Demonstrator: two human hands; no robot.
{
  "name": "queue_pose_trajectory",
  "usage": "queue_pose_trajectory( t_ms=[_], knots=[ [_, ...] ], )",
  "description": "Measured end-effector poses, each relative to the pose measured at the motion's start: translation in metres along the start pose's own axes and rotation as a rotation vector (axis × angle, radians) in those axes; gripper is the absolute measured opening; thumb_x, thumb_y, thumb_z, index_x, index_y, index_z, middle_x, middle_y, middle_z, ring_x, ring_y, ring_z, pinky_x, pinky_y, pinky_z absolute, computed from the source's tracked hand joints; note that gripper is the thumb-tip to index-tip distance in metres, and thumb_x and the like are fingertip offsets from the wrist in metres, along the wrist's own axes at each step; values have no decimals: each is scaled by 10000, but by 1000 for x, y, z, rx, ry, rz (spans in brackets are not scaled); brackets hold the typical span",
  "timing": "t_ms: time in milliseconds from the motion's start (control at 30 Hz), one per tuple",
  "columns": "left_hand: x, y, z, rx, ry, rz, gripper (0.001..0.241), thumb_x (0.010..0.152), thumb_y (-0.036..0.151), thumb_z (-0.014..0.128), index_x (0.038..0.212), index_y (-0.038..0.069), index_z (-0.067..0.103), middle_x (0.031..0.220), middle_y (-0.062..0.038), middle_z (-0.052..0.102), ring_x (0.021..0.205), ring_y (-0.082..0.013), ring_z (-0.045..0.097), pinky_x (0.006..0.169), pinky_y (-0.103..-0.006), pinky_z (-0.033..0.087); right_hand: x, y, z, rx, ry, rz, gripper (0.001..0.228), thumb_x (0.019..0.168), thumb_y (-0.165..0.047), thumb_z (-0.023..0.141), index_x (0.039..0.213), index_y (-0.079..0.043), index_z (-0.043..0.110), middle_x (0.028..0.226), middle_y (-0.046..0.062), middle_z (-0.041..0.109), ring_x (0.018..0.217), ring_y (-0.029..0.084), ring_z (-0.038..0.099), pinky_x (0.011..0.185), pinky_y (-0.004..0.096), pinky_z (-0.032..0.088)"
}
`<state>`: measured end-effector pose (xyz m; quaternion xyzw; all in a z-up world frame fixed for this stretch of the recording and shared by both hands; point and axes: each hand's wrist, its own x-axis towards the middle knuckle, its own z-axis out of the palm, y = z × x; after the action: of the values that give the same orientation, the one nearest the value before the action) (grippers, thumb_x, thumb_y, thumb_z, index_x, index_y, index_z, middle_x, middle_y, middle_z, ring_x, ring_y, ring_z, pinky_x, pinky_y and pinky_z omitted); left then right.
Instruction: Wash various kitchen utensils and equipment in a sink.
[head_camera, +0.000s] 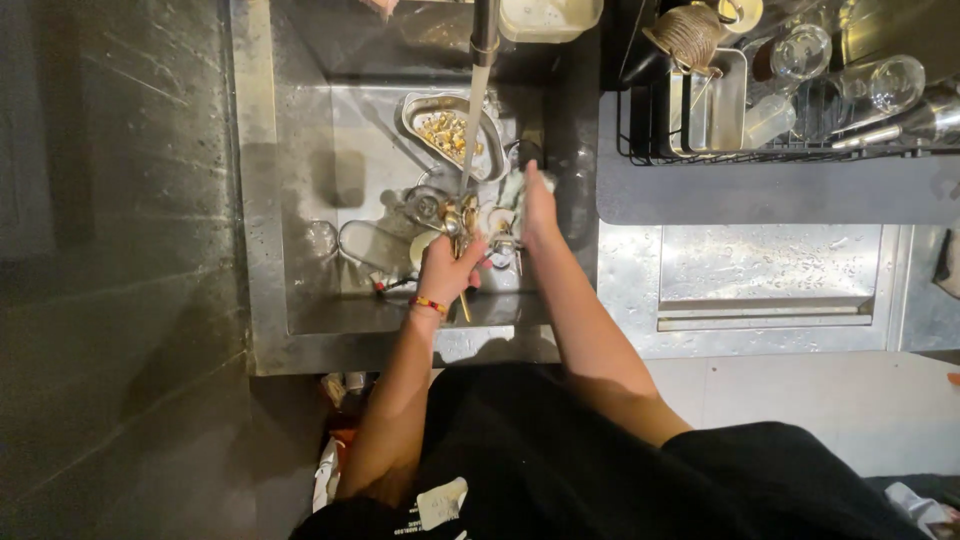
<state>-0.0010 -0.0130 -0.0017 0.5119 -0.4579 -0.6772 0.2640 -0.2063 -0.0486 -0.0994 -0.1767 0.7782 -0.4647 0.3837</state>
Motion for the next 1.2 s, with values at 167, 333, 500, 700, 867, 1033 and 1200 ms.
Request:
queue_pose_trajectory(
  t_ms=[167,333,500,700,867,1033,1200],
  knots=[
    [10,15,-21,29,-371,-66,251,938,196,697,1068,-17,666,810,-43,740,517,-80,627,404,-248,423,-46,-97,-39,-41,-285,-421,494,1068,-498,545,1105,-35,713,968,76,729,879,124,612,821,310,527],
    [10,43,-7,179,-425,-22,256,953,203,699,1021,-42,669,774,-54,726,503,-102,607,421,-273,447,-60,-102,-25,-459,-659,-508,441,1048,-474,570,1025,-52,697,844,123,705,722,198,623,721,365,542],
    [6,41,13,257,-294,-2,237,962,202,661,1014,-21,602,709,-61,665,510,-103,662,420,-290,463,-4,-6,-2,-327,-394,-227,533,1163,-469,456,915,-22,609,799,149,549,695,266,465,712,411,456],
    [3,39,-8,180,-257,-53,271,1016,237,596,1019,-31,634,727,-67,671,511,-119,621,426,-298,456,0,-37,-27,555,-306,312,446,1071,-510,546,1004,-78,631,926,67,646,836,241,603,764,445,516],
    [9,35,-23,73,-494,-216,276,1047,250,468,1116,28,618,813,-71,730,477,-104,540,422,-255,422,-54,-142,-52,552,-601,43,409,1047,-468,580,1234,-122,692,1099,104,728,1006,256,660,849,412,500],
    [13,28,-15,72,-576,-160,243,1050,218,498,1148,42,633,875,-65,757,506,-69,533,445,-225,442,-84,-162,-28,-517,-864,-833,435,1080,-534,560,1185,-130,680,1095,148,692,1030,321,681,918,433,545],
    [4,24,6,57,-471,-73,235,1053,210,518,1151,33,637,882,-50,751,498,-68,576,434,-233,447,-74,-123,-4,-1190,-688,-711,490,1000,-637,574,988,-179,750,895,129,736,867,319,700,802,400,551]
  ],
)
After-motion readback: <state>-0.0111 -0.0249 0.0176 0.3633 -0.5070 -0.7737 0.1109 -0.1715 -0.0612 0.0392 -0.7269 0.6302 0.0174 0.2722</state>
